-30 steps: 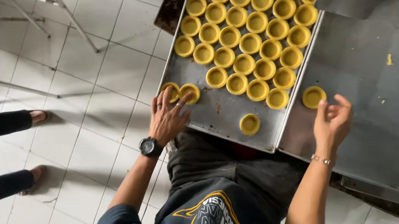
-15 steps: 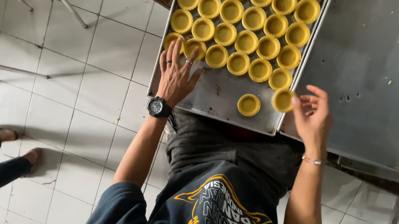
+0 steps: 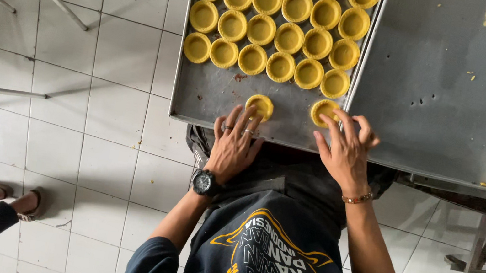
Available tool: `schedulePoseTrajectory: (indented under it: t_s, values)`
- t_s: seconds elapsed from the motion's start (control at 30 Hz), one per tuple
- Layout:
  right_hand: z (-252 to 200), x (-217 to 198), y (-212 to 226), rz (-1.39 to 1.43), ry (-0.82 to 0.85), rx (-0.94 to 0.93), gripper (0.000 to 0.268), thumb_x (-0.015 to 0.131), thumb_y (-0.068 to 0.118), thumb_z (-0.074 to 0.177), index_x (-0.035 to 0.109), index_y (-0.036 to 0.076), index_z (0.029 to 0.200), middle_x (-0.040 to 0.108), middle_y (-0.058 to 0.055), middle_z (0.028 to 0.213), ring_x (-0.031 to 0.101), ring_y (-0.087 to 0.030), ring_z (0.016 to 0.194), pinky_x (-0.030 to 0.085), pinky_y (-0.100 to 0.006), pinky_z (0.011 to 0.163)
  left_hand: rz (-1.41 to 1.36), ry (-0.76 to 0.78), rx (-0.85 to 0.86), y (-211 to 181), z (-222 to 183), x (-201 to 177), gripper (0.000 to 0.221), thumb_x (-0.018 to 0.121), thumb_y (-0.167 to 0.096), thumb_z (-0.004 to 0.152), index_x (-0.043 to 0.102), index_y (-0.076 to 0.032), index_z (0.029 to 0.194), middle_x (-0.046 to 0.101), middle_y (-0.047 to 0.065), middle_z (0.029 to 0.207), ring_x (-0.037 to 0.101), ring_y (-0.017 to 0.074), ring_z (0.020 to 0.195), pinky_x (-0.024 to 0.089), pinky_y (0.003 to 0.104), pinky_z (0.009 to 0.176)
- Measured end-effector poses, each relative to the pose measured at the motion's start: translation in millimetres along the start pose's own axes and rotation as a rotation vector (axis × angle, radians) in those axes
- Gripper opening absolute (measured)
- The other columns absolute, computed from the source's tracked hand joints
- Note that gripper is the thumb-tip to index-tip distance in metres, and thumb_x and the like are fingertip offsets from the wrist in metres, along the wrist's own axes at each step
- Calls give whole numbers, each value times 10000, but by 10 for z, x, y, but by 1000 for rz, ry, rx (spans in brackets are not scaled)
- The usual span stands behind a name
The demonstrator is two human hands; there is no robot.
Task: The person arranges yellow pastry shells onto metal trays by hand, taking them from a large tray and a machine output and placing them in rows on separate trays.
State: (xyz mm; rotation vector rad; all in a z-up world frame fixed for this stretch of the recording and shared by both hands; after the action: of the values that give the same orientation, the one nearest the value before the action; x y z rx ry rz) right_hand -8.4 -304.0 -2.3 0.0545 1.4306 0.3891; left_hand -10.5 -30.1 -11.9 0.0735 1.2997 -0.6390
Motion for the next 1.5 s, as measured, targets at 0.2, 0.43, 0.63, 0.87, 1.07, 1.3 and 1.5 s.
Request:
schedulePoseTrajectory:
  t_s: [0.2,0.43,0.63,0.87,1.07,1.3,1.5]
  values:
    - [124,-17,156,69,-135,21,345,669,381,1088,665,227,1397,598,-63,1423,430,-361,1351,321,-508,1070,-63,6,-16,-181,65,32,667,645,-457,1024,496,-151,1598,530,174,1580,437,402,1509,320,552,1121]
    - [80,49,26,151,-289,64,283,723,265,1045,692,183,1313,638,-5,1235,581,-243,1237,334,-433,1123,-118,0,134,-572,471,486,702,557,-513,1057,436,-145,1643,508,197,1604,425,428,1542,371,577,1157]
    - [94,127,-82,142,-416,125,281,754,228,985,700,159,1253,567,22,1083,592,-214,1187,355,-398,992,-143,-48,194,-569,606,381,693,595,-463,1032,472,-90,1602,546,235,1500,455,454,1501,391,572,1123]
    - [170,37,-29,186,-480,236,491,716,279,1005,587,25,1406,626,-111,1030,675,-292,895,510,-430,822,-265,25,212,-448,411,536,342,659,-409,971,658,-210,1248,533,11,998,610,268,982,453,405,873]
    - [285,-79,50,145,-410,254,607,700,300,1005,545,-67,1463,618,-187,976,695,-370,812,574,-462,721,-250,-6,228,-425,514,649,255,589,-414,1028,654,-205,898,526,-14,764,612,245,794,449,375,703]
    - [294,-49,28,118,-374,221,621,724,295,974,566,-63,1456,623,-186,971,673,-362,879,555,-445,788,-228,16,184,-463,580,592,283,557,-420,1053,621,-192,898,503,-1,736,616,271,766,455,374,684]
    - [297,-77,35,93,-388,218,636,736,296,947,578,-50,1457,631,-172,949,679,-347,849,562,-428,772,-246,76,167,-489,604,516,245,577,-393,1034,628,-185,914,541,20,748,637,292,792,470,387,687]
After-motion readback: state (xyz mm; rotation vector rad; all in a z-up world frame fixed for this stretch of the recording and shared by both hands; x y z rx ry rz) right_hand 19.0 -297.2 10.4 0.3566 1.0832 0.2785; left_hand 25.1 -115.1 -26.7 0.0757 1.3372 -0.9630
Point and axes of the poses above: each hand's wrist, its own z-axis towards the middle knuckle, its own x-axis out of the palm, y = z × x, the point moved 4 cm from there along z, towards the middle knuckle
